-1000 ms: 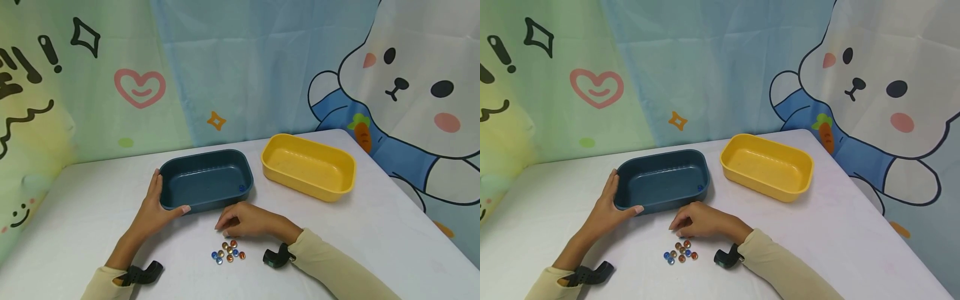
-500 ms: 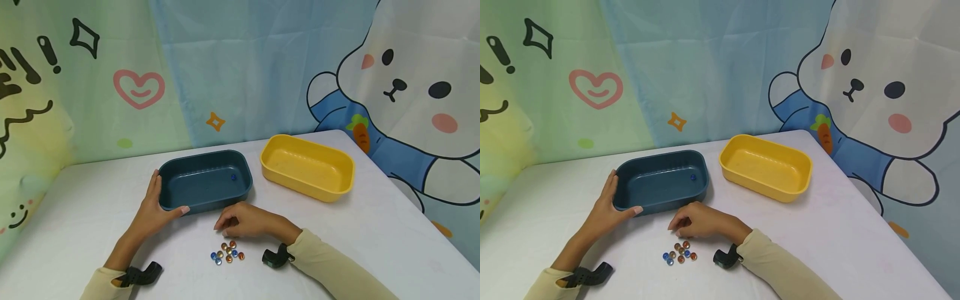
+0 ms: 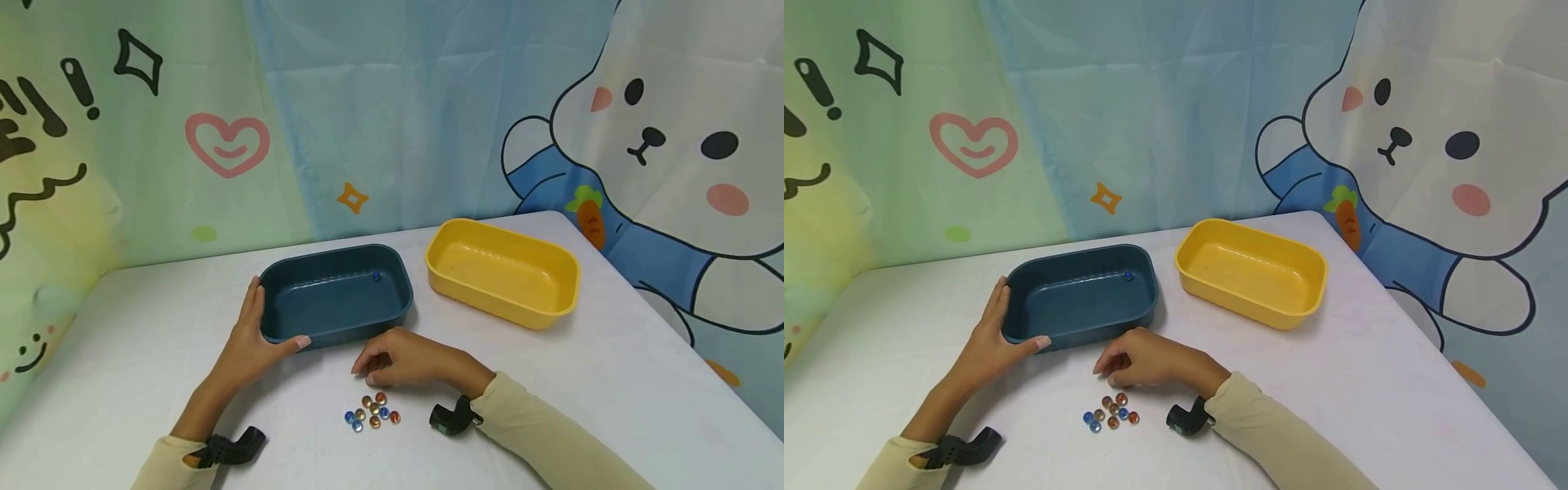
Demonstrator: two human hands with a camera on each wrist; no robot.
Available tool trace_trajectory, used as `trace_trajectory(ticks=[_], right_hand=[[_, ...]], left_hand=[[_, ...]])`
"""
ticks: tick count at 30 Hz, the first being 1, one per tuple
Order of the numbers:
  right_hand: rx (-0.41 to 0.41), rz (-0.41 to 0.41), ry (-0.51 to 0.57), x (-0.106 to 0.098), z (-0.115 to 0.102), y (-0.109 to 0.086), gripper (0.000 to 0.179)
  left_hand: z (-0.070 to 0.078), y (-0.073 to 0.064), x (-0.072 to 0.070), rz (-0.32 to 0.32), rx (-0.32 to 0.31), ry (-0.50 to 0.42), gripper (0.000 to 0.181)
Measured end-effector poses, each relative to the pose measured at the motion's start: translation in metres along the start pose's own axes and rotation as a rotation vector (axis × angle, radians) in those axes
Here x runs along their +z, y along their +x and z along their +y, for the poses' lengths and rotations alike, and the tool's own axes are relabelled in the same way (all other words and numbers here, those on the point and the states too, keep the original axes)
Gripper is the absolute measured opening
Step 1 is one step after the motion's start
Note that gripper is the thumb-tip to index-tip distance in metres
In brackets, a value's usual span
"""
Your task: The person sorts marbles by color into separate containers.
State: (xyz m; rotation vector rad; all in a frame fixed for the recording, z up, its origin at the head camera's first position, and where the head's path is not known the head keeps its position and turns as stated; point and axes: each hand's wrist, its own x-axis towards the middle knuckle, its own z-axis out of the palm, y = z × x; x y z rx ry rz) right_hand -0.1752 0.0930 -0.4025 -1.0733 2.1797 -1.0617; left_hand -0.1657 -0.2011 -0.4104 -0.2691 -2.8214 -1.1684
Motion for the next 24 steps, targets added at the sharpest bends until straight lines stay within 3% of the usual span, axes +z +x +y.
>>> trace_trajectory(ticks=[13, 24], right_hand=[[-0.008, -0.052, 0.019, 0.0022, 0.0001, 0.0022, 0.02], [0.003, 0.032, 0.014, 0.0004, 0.0, -0.0002, 0.013]], left_hand=[[0.0007, -0.0037, -0.0022, -0.001, -0.017, 0.011, 0.119], [0.0026, -0.0009, -0.001, 0.001, -0.001, 0.014, 0.119]])
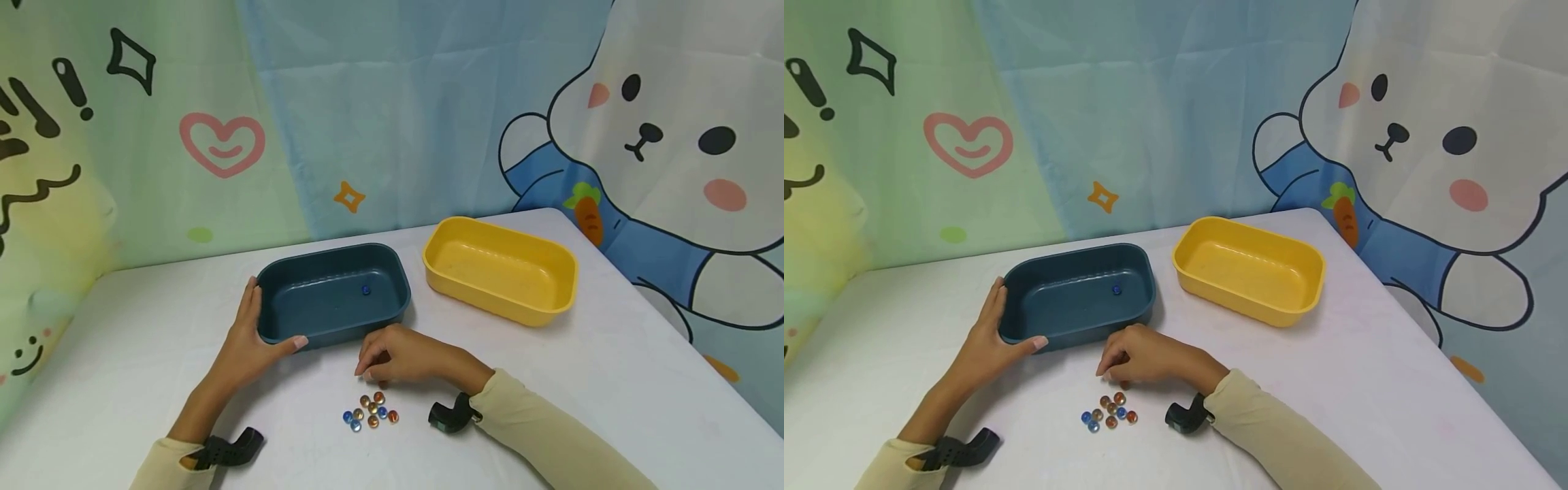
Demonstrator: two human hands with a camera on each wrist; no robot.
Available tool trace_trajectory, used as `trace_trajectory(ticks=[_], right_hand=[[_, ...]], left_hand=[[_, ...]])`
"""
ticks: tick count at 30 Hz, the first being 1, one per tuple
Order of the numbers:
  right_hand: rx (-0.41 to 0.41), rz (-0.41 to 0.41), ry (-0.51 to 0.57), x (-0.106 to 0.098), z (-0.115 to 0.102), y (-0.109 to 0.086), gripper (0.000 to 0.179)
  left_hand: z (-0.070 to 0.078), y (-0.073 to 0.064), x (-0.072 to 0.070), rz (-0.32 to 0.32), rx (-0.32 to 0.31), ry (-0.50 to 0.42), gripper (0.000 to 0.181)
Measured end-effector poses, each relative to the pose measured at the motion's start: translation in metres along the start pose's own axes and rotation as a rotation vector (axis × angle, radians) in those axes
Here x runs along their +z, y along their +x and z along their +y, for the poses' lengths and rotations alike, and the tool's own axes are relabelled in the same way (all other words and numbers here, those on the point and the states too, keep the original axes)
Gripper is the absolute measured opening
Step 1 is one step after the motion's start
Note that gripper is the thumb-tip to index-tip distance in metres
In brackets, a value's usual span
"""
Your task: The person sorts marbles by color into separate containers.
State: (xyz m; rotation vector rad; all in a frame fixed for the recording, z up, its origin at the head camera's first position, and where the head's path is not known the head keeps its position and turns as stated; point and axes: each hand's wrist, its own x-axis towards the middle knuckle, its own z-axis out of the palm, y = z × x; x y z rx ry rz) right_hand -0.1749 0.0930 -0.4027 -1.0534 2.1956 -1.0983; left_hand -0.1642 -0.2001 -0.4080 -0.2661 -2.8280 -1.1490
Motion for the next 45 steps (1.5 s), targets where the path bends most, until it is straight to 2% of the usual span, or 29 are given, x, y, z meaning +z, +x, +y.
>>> trace_trajectory(ticks=[4, 9, 17, 22, 31, 41, 45], right_hand=[[-0.007, 0.005, 0.01, 0.001, 0.0, 0.002, 0.013], [-0.056, 0.007, 0.01, 0.0, -0.001, 0.003, 0.014], [-0.119, -0.027, 0.157, -0.007, -0.017, 0.002, 0.016], [-0.156, 0.026, 0.202, -0.019, -0.027, -0.001, 0.014], [-0.172, 0.151, 0.143, -0.04, -0.03, 0.002, 0.013], [-0.165, 0.203, 0.156, -0.054, -0.023, 0.011, 0.015], [-0.15, 0.222, 0.125, -0.058, -0.02, 0.015, 0.015]], left_hand=[[-0.001, -0.001, -0.001, 0.004, 0.001, -0.006, 0.119], [-0.001, 0.0, -0.001, 0.001, 0.001, -0.004, 0.12], [-0.002, 0.001, 0.0, 0.01, 0.007, -0.002, 0.12], [-0.002, 0.002, 0.001, 0.008, 0.003, -0.009, 0.121], [-0.001, 0.001, -0.001, -0.004, -0.002, -0.016, 0.12], [-0.001, 0.002, -0.002, -0.003, 0.002, -0.02, 0.12], [-0.002, 0.003, 0.0, -0.005, -0.002, -0.013, 0.12]])
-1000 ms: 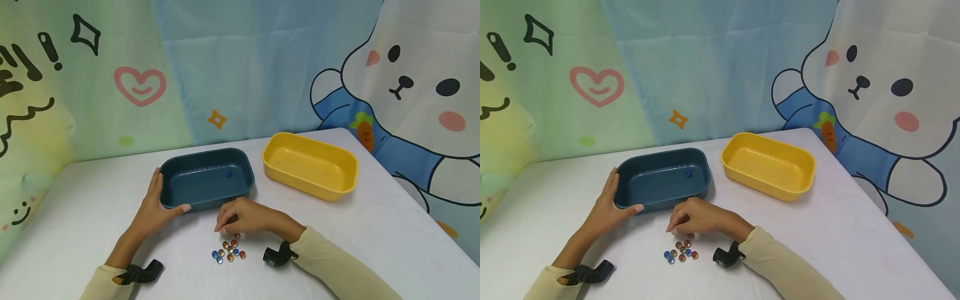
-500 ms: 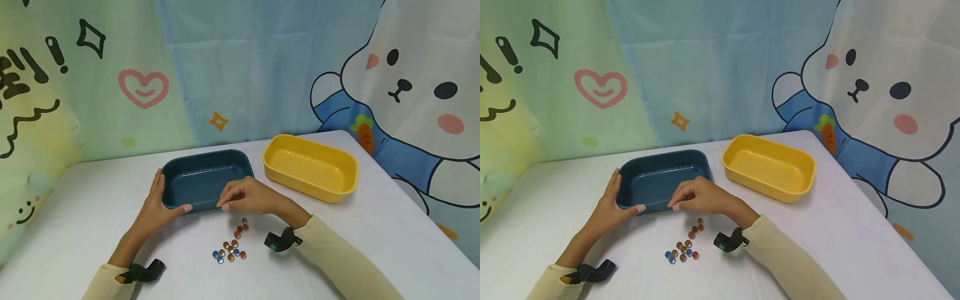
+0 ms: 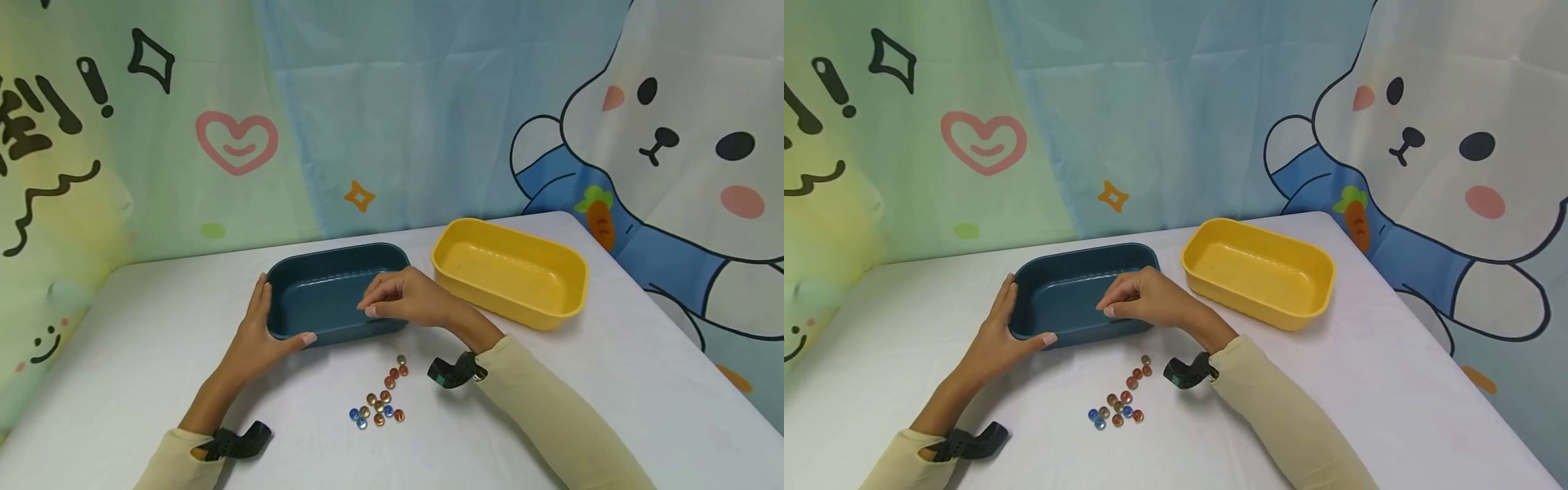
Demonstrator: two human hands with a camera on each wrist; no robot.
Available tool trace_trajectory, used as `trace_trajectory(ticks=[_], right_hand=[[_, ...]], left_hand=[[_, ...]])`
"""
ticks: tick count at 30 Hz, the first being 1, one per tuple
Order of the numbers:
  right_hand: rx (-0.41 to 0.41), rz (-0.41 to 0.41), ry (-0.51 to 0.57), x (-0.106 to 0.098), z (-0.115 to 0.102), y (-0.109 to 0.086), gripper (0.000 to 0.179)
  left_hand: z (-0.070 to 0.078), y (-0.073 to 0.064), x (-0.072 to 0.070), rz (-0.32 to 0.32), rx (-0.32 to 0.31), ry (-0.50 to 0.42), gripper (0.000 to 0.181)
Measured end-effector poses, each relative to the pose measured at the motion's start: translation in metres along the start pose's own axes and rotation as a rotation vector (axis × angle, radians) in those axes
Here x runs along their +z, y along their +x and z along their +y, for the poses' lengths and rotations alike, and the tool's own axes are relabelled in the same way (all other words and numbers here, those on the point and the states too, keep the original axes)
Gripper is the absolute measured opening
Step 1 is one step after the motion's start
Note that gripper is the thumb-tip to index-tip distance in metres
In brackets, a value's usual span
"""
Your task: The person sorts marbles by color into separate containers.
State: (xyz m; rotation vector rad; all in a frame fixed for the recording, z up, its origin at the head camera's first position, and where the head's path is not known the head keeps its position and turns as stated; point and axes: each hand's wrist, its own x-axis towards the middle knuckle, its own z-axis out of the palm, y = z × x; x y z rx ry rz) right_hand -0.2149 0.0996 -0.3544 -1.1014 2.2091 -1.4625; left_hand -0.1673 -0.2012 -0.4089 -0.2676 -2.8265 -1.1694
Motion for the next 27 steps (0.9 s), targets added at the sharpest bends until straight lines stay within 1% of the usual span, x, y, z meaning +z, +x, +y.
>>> trace_trajectory(ticks=[6, 13, 18, 22, 27], right_hand=[[0.009, 0.03, -0.012, -0.008, 0.005, 0.008, 0.015], [0.062, 0.026, -0.002, -0.017, 0.01, 0.018, 0.015], [0.102, 0.037, 0.066, -0.024, 0.015, 0.026, 0.016], [0.145, 0.065, 0.118, -0.029, 0.018, 0.032, 0.016], [0.174, 0.105, 0.179, -0.032, 0.023, 0.041, 0.018]], left_hand=[[0.001, 0.0, 0.001, -0.005, 0.003, -0.003, 0.12], [0.0, 0.002, 0.002, -0.004, 0.013, -0.005, 0.12], [0.0, 0.002, 0.002, -0.005, 0.007, -0.007, 0.12], [0.001, 0.0, 0.001, -0.008, -0.002, -0.005, 0.12], [0.002, -0.001, -0.001, -0.004, -0.008, 0.003, 0.12]])
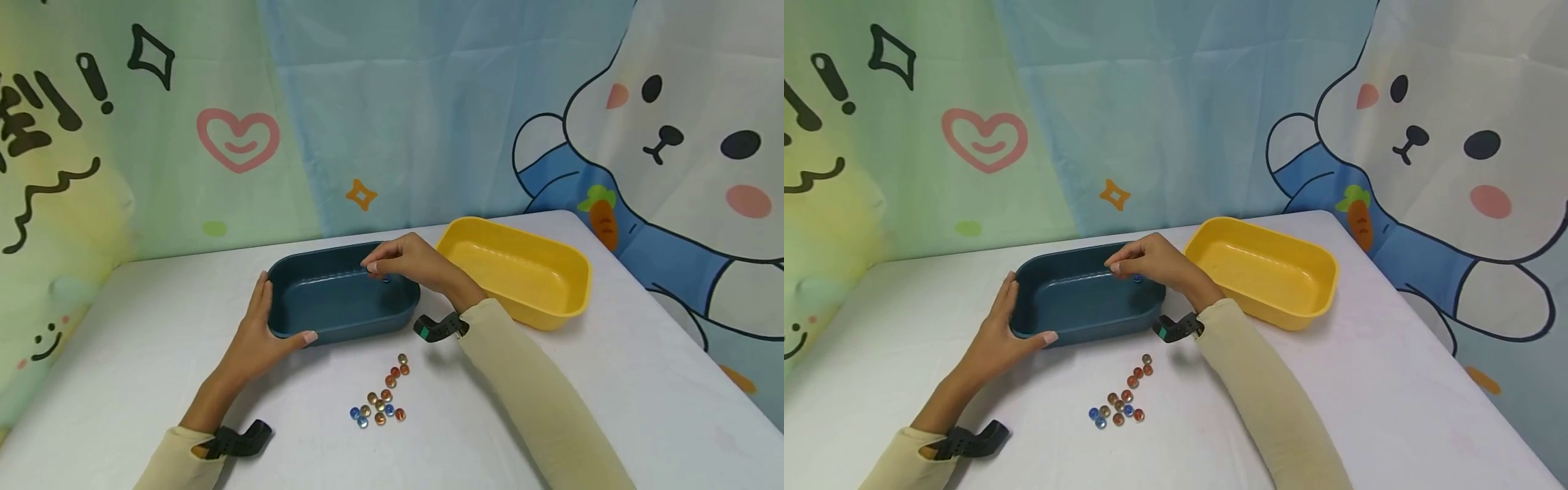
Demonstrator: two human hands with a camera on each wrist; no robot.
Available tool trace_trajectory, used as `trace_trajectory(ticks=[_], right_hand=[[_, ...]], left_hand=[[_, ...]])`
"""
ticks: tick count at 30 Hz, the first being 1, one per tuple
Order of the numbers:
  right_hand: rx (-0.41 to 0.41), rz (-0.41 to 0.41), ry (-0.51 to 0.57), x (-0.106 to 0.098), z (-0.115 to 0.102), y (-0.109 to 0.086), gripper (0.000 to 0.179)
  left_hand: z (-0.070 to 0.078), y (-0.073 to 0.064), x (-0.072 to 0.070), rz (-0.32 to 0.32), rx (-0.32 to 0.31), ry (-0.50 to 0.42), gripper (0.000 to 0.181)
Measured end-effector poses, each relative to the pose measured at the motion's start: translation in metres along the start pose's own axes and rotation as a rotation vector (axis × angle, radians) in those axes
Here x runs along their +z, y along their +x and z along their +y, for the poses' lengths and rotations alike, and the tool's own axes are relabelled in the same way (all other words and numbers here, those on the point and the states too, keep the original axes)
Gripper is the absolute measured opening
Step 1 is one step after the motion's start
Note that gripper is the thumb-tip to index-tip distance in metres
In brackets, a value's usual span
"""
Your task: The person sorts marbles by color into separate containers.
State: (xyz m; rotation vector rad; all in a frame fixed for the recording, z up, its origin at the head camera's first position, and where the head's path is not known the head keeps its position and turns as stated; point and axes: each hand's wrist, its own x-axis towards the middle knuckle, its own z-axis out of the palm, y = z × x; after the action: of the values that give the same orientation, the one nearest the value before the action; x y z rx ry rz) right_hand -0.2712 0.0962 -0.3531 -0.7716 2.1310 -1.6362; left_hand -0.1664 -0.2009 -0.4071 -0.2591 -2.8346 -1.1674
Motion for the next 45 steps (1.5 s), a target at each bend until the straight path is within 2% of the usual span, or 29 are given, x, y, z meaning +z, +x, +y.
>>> trace_trajectory(ticks=[6, 16, 26, 32, 39, 45], right_hand=[[0.053, 0.036, 0.005, -0.003, 0.001, 0.008, 0.019], [0.144, 0.026, -0.004, -0.003, 0.002, 0.024, 0.022], [0.204, 0.041, 0.066, -0.001, 0.009, 0.035, 0.031], [0.202, 0.041, 0.047, 0.0, 0.009, 0.038, 0.029], [0.168, 0.03, 0.099, 0.001, 0.011, 0.037, 0.04], [0.168, 0.036, 0.083, 0.002, 0.01, 0.036, 0.036]], left_hand=[[-0.001, 0.002, 0.002, -0.005, 0.007, -0.008, 0.121], [0.002, 0.0, -0.001, -0.007, 0.003, 0.002, 0.12], [0.001, -0.001, 0.0, -0.006, -0.011, 0.002, 0.12], [0.001, 0.0, -0.001, -0.006, -0.007, 0.0, 0.12], [0.0, 0.0, -0.001, -0.009, -0.009, -0.005, 0.121], [-0.002, 0.001, 0.0, -0.003, -0.003, -0.003, 0.121]])
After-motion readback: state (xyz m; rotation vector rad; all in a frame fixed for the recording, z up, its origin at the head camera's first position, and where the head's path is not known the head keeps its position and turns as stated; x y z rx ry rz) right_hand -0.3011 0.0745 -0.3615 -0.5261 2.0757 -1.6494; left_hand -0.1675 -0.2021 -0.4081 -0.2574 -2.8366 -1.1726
